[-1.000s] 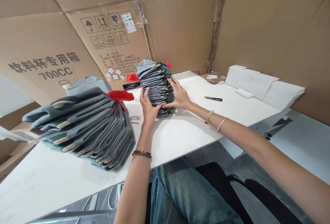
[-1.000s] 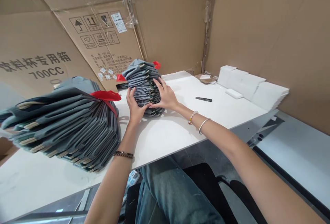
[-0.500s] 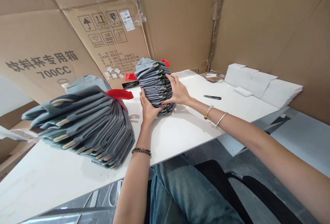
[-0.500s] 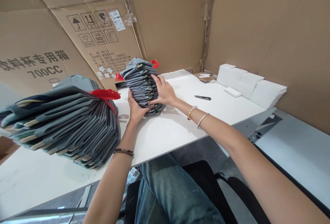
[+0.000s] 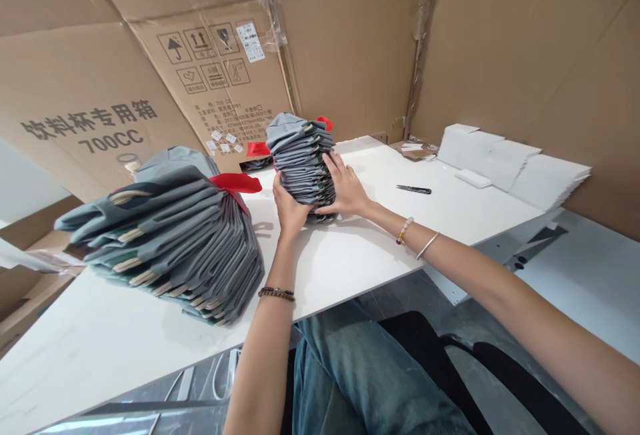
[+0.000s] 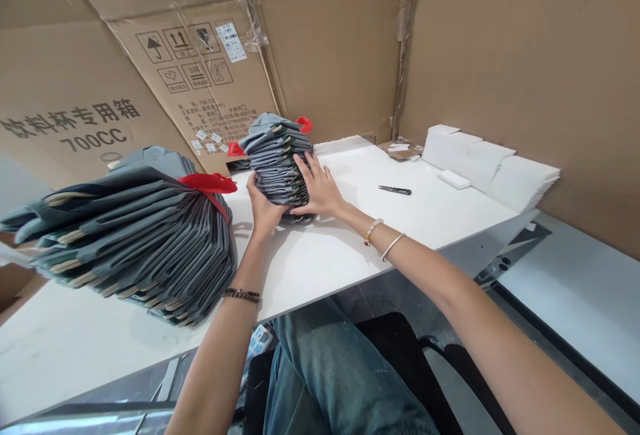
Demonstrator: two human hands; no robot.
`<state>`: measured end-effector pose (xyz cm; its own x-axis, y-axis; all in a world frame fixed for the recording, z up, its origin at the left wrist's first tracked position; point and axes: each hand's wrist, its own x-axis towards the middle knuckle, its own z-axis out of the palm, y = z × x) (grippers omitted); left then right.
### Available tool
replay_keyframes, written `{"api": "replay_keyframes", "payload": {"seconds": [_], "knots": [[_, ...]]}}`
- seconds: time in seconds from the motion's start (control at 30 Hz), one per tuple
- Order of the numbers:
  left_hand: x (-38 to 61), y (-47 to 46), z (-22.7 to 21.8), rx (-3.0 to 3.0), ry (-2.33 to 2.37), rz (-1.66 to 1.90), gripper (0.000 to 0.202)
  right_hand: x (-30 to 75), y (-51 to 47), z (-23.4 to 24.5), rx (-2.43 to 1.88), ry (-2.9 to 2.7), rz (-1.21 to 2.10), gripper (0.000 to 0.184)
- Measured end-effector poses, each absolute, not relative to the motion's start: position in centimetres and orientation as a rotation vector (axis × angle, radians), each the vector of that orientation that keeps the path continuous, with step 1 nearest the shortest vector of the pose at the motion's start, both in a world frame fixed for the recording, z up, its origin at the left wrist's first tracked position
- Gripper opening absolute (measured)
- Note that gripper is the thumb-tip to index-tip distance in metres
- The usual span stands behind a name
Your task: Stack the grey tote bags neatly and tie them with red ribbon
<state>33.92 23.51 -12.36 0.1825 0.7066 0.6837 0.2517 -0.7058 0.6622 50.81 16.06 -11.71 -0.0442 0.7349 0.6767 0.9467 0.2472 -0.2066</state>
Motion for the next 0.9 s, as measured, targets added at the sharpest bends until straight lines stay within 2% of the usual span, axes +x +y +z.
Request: {"api": "replay_keyframes", "payload": {"seconds": [0.2,0.3,0.37,0.57,0.8,0.9], "knots": [[32.1,25.0,-12.3,2.207,0.713,1.161,0.136,51.2,16.3,-10.3,-1.546,-1.809,-0.511,0.128],[31.8,24.4,-12.6,2.358,0.916,1.056,0.156,51.2,16.2,-10.1,-1.543,-1.818,-0.502,0.129],[32.0,23.8,-13.0,2.45,1.052,1.075,0.162,51.2,16.1,-10.0,-1.541,-1.815,-0.49,0.13],[32.5,23.5,-13.2,2.383,1.231,1.165,0.152,51.2,16.3,-9.8,-1.55,-1.827,-0.432,0.137],[32.8,23.5,-12.9,2.402,1.117,1.271,0.141,51.4,15.9,-11.1,-1.572,-1.934,-0.395,0.155],[32.9,23.4,-13.1,2.376,1.077,1.309,0.136,50.8,15.8,-12.2,-1.587,-1.907,-0.465,0.156]]}}
